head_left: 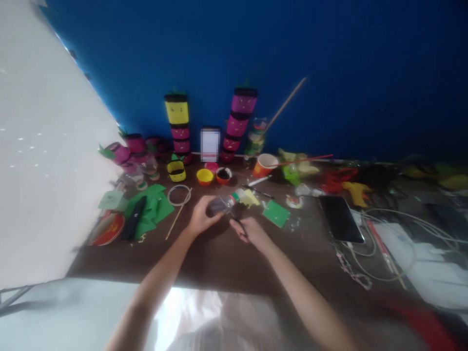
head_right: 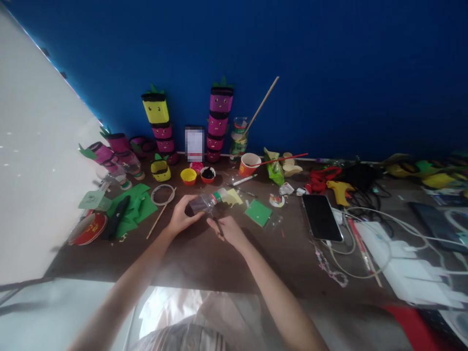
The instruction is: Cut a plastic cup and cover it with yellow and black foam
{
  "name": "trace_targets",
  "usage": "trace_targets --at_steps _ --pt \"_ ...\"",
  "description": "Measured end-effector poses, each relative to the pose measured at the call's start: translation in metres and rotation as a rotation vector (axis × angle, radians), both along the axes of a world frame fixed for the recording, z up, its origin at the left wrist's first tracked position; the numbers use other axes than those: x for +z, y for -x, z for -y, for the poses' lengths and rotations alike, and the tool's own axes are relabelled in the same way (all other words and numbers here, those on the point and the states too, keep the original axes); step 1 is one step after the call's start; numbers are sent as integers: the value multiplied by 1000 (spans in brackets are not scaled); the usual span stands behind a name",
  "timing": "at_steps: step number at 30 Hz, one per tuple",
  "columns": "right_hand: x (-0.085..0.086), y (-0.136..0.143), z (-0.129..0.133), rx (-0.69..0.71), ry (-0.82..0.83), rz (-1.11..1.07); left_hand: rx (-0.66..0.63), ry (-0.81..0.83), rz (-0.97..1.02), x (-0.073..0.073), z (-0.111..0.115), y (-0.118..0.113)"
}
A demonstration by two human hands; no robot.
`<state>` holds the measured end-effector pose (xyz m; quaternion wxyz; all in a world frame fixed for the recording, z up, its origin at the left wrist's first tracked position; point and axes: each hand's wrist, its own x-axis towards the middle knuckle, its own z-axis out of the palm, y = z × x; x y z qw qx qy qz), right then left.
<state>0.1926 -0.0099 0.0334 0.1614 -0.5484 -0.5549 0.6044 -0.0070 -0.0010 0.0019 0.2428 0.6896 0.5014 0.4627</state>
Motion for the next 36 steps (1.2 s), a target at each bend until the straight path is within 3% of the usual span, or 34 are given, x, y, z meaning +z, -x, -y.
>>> trace_targets --at_steps 5,12,19,36 --pt "-8 -1 6 -30 -42 15 -11 20 -1 3 0 -1" --pt "-17 1 8 -17 -40 -57 56 107 95 -5 -1 -3" --pt "-15 -3 -4 61 83 -125 33 80 59 1 2 -6" --pt "-7 -1 -2 23 -24 57 41 52 60 3 0 -4"
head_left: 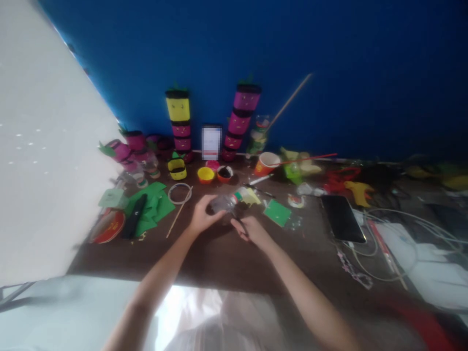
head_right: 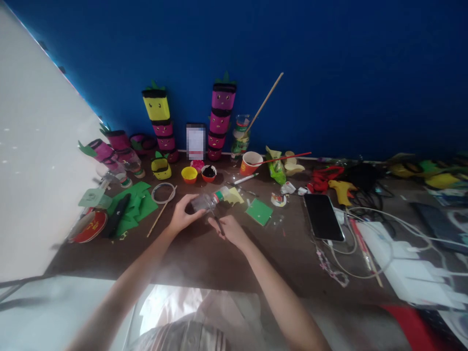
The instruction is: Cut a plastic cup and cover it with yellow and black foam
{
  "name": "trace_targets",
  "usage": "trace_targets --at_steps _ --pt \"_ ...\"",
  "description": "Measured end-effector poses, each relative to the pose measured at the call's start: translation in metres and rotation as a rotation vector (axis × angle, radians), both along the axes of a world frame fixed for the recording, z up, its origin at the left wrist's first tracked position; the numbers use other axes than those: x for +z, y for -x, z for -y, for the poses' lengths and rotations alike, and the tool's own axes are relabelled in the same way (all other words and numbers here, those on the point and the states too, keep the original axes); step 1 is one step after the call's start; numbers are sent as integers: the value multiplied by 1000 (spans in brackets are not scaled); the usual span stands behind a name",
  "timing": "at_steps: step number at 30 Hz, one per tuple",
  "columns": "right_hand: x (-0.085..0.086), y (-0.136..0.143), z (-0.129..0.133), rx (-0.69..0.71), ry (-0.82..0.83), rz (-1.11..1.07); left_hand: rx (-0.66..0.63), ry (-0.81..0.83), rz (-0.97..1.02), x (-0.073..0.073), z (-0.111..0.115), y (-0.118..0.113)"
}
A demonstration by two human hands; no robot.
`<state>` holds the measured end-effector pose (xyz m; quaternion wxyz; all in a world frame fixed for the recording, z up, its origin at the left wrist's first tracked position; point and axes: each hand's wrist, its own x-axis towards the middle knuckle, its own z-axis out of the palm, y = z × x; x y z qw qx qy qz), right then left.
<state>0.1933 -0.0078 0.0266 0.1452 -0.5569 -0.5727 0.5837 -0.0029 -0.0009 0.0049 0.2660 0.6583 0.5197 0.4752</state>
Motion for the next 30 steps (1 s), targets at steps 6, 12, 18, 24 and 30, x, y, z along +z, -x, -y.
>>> trace_targets --at_steps 6,12,18,24,30 --pt "-5 2 9 -53 -43 -52 -24 -19 0 1 -1 2" --pt "-5 1 4 -16 71 -141 -56 -46 -31 1 2 0" --pt "-1 -2 -5 64 46 -75 -49 -53 -33 3 3 -1" --pt "7 2 1 44 -19 18 -53 -49 -37 4 2 0" --pt "6 2 4 -11 -45 59 -44 -65 -43 2 0 1"
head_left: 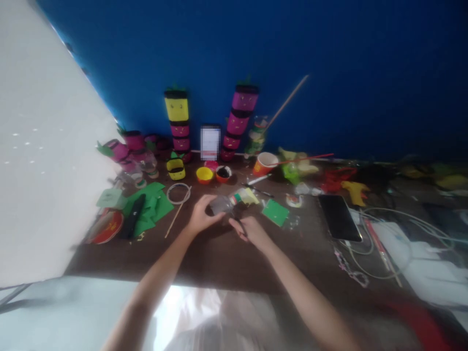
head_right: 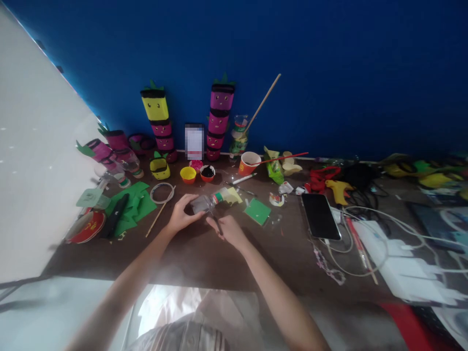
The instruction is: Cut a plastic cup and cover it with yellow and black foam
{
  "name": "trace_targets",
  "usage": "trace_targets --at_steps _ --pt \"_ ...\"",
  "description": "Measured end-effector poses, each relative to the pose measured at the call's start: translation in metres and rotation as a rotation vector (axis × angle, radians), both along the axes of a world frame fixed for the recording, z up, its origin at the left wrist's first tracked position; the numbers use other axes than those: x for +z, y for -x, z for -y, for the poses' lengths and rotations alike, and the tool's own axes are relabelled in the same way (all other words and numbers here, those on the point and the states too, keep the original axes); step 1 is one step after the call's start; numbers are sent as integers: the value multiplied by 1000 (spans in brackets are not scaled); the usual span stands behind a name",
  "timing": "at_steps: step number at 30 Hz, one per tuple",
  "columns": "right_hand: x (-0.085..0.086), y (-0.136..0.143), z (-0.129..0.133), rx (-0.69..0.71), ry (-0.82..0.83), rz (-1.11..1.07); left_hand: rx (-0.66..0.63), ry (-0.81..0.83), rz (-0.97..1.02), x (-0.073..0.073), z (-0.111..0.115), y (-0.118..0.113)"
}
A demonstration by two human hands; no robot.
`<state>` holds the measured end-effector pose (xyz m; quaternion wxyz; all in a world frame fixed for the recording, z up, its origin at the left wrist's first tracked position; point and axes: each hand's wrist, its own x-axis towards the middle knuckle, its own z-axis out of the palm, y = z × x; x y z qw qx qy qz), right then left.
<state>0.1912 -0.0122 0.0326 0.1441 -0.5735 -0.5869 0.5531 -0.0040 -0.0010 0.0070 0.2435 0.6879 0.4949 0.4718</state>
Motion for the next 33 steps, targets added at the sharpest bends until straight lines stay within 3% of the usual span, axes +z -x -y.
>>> trace_targets --at_steps 8,20,30,33 --pt "-1 -1 3 -17 59 -100 -37 23 7 1 0 1" --pt "20 -3 -8 98 61 -100 -12 20 6 3 0 2" --pt "-12 -6 -4 43 15 -56 2 9 -13 4 0 3" --pt "-14 -7 -2 42 -49 -20 -4 8 -16 6 0 3"
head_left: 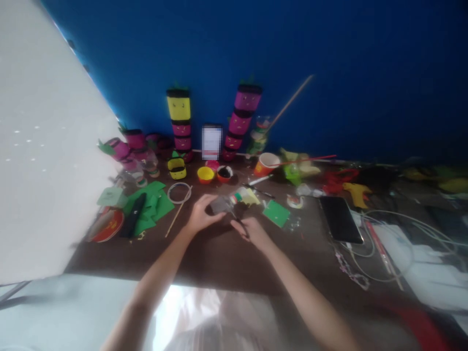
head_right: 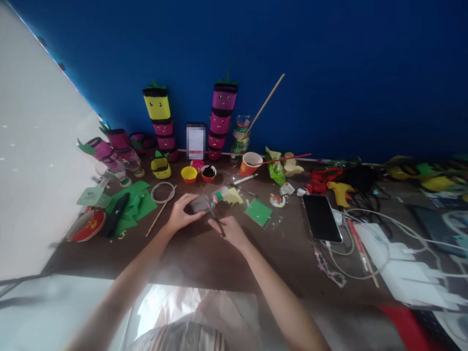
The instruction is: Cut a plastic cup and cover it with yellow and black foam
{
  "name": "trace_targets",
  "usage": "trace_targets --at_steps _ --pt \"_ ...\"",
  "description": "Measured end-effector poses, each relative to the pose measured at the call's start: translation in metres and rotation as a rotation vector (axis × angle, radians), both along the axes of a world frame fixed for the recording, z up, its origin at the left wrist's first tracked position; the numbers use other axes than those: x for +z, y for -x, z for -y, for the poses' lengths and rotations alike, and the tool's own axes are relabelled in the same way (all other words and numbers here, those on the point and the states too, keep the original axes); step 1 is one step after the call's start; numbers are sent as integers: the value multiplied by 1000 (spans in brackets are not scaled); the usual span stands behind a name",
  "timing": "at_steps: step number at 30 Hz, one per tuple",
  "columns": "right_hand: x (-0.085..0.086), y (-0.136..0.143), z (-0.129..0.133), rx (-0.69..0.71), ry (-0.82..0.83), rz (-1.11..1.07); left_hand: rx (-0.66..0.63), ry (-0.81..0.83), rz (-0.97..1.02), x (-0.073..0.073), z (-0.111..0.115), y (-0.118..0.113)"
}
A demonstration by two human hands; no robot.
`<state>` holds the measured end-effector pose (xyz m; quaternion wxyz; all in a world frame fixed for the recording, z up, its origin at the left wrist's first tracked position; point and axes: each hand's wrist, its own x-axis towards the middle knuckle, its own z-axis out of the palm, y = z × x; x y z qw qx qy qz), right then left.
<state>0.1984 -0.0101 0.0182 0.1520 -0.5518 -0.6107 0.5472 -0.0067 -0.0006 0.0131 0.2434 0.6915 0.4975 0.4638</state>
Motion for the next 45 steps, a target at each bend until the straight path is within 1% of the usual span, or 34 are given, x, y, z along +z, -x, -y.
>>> trace_targets --at_steps 2,5,9,12,14,16,20,23,27,32,39,41,45 --pt "1 1 2 -3 -32 15 -5 -3 1 1 0 0" --pt "2 2 6 -13 -35 -15 -6 -19 5 0 -1 1" --pt "-1 2 6 -41 27 -87 -14 -4 14 -4 -1 -1" --pt "2 0 2 8 86 -145 -21 31 6 -6 0 -1" --pt "9 -1 -1 37 104 -178 -27 48 -2 -7 1 -1" --pt "21 -1 -3 42 129 -178 -24 52 -9 -7 2 0" --pt "45 1 -7 72 173 -91 -43 15 -43 -7 4 1" --pt "53 2 -8 76 192 -86 -45 -19 -70 -6 4 1" --pt "51 4 -8 71 160 -56 -45 -24 -73 -7 3 2" --pt "44 7 -3 78 60 4 -20 -30 -78 -9 2 2" --pt "21 4 0 -12 6 32 5 1 -98 -7 3 2" --pt "17 5 2 -34 10 33 15 10 -94 -8 2 2" --pt "17 7 4 -36 101 -60 16 28 -91 -8 3 1"
